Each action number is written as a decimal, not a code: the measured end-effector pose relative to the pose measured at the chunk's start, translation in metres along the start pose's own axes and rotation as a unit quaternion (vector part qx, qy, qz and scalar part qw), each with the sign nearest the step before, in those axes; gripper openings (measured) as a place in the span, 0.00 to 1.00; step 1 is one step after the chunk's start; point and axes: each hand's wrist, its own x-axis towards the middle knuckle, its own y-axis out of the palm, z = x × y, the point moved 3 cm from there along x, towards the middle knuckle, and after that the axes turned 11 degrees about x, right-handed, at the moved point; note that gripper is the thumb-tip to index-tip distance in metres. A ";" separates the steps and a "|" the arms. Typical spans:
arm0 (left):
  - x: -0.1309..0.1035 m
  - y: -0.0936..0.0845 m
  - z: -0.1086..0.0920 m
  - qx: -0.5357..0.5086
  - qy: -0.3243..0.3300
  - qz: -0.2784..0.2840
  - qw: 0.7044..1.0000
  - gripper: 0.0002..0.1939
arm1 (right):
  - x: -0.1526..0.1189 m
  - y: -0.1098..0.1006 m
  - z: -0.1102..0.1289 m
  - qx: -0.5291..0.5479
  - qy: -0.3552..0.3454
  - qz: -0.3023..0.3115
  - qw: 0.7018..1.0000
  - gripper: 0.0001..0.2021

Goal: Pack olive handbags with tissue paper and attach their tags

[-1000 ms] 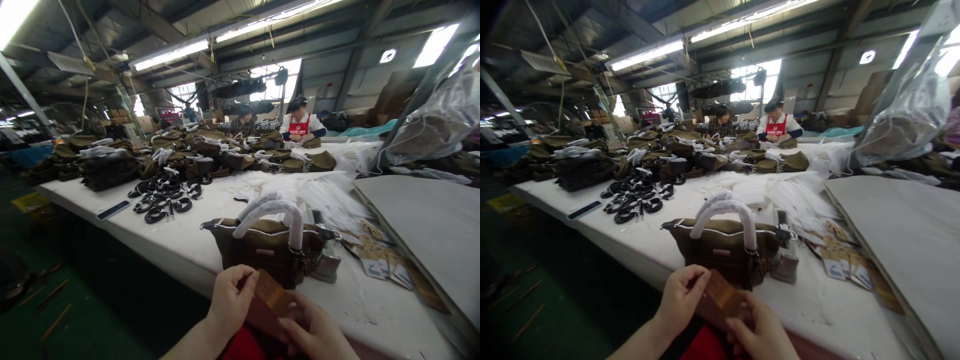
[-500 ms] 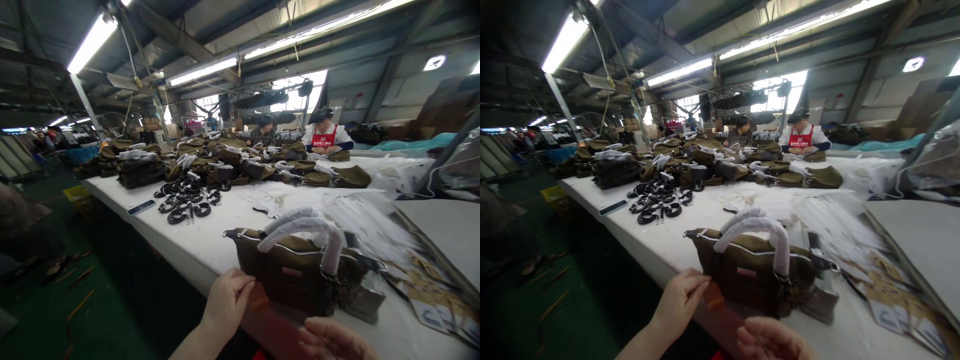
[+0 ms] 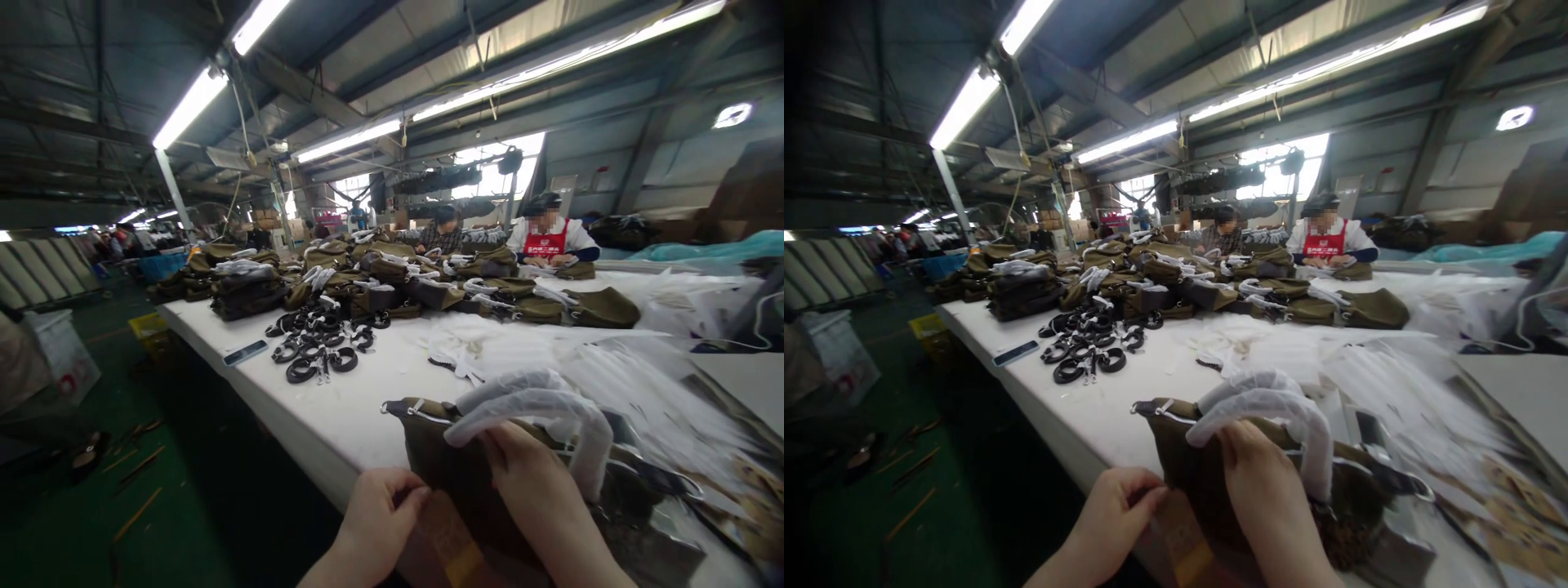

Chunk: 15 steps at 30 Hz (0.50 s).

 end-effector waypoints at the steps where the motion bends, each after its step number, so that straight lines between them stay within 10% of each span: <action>1: 0.003 -0.002 0.000 -0.009 -0.004 0.001 1.000 0.16 | 0.009 0.004 0.001 -0.016 -0.007 0.018 1.000 0.18; 7: 0.022 -0.031 -0.008 0.094 0.074 -0.138 0.983 0.13 | 0.032 0.019 -0.012 0.013 0.004 0.122 0.992 0.16; 15: 0.052 -0.021 -0.020 -0.256 -0.053 0.009 0.965 0.29 | 0.032 0.034 -0.026 0.305 0.140 0.153 0.930 0.22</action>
